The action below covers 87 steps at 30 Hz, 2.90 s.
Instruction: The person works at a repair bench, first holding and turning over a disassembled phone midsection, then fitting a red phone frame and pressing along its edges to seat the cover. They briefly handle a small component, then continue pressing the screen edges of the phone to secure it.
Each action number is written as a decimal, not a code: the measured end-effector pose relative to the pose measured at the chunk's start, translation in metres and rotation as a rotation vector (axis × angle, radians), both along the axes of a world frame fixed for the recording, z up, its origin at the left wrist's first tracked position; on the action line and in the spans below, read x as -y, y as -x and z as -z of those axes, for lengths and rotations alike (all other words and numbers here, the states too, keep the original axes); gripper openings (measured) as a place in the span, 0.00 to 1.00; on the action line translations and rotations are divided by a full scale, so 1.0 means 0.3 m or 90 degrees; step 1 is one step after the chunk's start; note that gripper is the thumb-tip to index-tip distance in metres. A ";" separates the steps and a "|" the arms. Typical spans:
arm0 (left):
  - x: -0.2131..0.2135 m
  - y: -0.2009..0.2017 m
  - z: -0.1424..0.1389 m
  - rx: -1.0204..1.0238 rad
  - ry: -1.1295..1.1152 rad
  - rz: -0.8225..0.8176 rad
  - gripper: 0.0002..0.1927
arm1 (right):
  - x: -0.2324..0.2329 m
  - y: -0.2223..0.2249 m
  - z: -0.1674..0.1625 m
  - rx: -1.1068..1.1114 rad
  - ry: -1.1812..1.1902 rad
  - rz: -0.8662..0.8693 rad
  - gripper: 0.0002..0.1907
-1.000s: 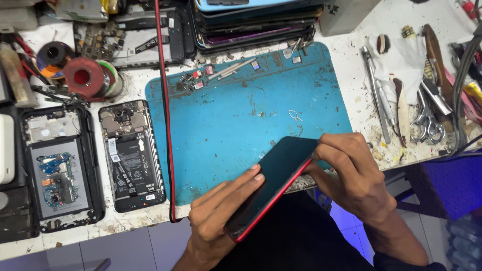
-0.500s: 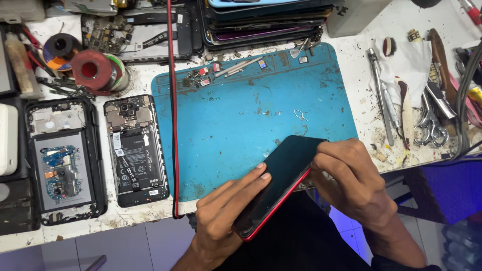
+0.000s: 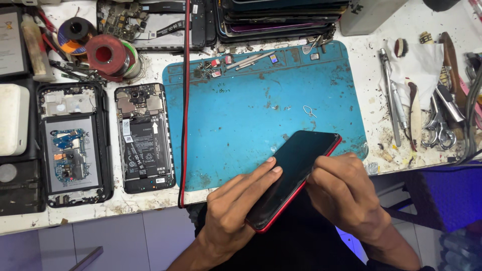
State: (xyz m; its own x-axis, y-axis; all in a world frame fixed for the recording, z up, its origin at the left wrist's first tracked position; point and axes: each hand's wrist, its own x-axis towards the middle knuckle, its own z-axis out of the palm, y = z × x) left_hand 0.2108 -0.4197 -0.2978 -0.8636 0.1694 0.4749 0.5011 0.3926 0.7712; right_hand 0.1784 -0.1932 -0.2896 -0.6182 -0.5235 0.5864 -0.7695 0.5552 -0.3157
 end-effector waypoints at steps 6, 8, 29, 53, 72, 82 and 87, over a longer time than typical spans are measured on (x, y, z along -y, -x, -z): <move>-0.007 -0.009 0.000 0.003 0.001 -0.008 0.24 | 0.016 -0.006 -0.004 -0.015 0.008 -0.018 0.16; -0.008 -0.011 0.000 0.000 0.001 -0.007 0.24 | 0.021 -0.009 -0.012 0.003 0.006 -0.025 0.16; -0.001 -0.032 -0.066 0.003 0.033 0.016 0.33 | 0.055 -0.062 -0.006 -0.002 0.114 -0.030 0.15; -0.079 0.134 -0.016 -0.049 -0.066 0.246 0.18 | 0.031 -0.063 -0.003 0.131 0.388 0.054 0.18; -0.089 0.135 -0.030 -0.063 -0.032 0.234 0.18 | 0.012 -0.087 -0.018 0.129 0.434 -0.033 0.23; -0.091 0.129 -0.022 -0.054 -0.047 0.240 0.18 | 0.011 -0.120 -0.018 0.121 0.422 -0.033 0.24; -0.092 0.125 -0.042 -0.048 -0.049 0.240 0.18 | 0.005 -0.126 -0.012 0.121 0.437 -0.021 0.24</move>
